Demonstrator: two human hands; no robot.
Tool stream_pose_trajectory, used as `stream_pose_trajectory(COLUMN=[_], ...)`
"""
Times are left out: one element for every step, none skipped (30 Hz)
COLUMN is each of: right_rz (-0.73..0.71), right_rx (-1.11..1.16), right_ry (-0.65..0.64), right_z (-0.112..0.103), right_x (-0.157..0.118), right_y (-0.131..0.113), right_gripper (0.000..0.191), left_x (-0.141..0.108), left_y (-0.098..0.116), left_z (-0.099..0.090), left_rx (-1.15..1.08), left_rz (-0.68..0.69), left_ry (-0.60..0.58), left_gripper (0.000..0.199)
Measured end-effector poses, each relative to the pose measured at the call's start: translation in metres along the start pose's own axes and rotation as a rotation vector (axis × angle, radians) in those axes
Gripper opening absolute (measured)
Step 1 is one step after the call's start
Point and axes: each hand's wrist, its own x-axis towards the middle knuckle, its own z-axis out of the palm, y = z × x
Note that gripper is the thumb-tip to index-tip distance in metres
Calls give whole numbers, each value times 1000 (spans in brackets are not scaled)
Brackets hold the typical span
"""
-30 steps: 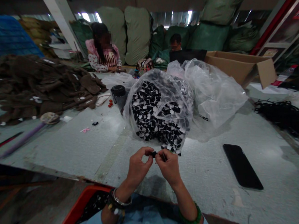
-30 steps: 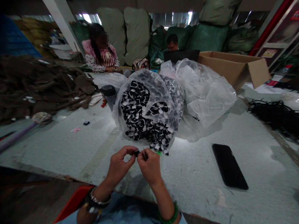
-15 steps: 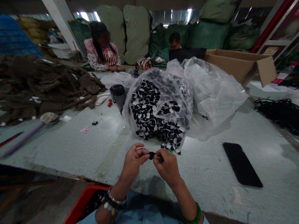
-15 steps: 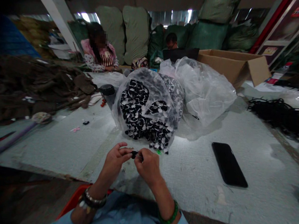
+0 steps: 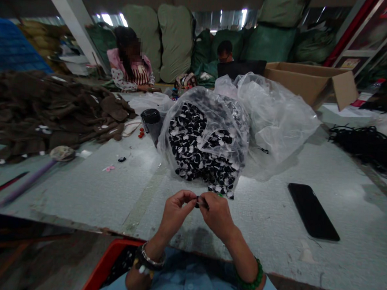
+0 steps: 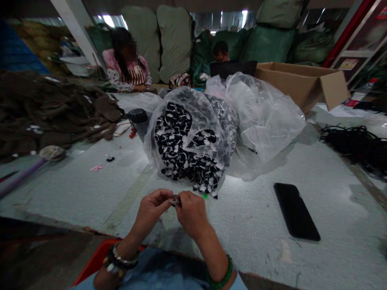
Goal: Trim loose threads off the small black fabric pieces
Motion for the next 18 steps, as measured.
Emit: stream_pose_trajectory(right_rz=[-13, -21, -26, -32, -41, -51, -63, -72, -79, -82, -81, -77, -71, -67, -63, -57, -48, -34], right_rx=[-21, -39, -53, -64, -70, -74, -78, -84, -91, -101, -113, -124, -133, -139, -141, -134, -111, -65], right_ry=[-3, -1, 5, 16, 28, 40, 51, 64, 76, 92, 108, 125, 137, 144, 146, 144, 137, 124], right_z=[1, 2, 2, 3, 4, 5, 6, 7, 8, 9, 10, 11, 12, 12, 13, 13, 12, 12], right_x=[0, -1, -1, -2, -2, -3, -3, -4, -4, -5, -5, -6, -6, -7, -7, -6, -5, -4], right_y=[0, 0, 0, 0, 0, 0, 0, 1, 1, 2, 2, 3, 3, 3, 3, 2, 1, -1], right_gripper=[9, 10, 11, 12, 13, 13, 12, 12, 11, 11, 11, 12, 13, 14, 14, 15, 15, 15], left_x=[0, -1, -1, -2, -3, -4, -5, -6, -6, -6, -5, -4, -2, -1, 0, 2, 2, 3], left_y=[0, 1, 2, 3, 4, 5, 6, 7, 7, 7, 7, 6, 6, 5, 4, 4, 3, 3], left_z=[0, 0, 0, 0, 0, 0, 0, 1, 1, 1, 1, 1, 1, 1, 0, 0, -1, -2], left_rx=[55, 110, 160, 205, 239, 260, 268, 259, 231, 183, 118, 38, -53, -154, -260, -369, -477, -579], left_rz=[27, 56, 85, 112, 135, 152, 159, 153, 132, 100, 62, 23, -13, -44, -74, -106, -143, -186], left_ry=[22, 49, 76, 101, 125, 151, 173, 186, 188, 177, 153, 120, 88, 60, 34, 12, -10, -35], left_gripper=[11, 11, 10, 9, 9, 9, 10, 13, 17, 22, 27, 32, 35, 38, 41, 42, 43, 43])
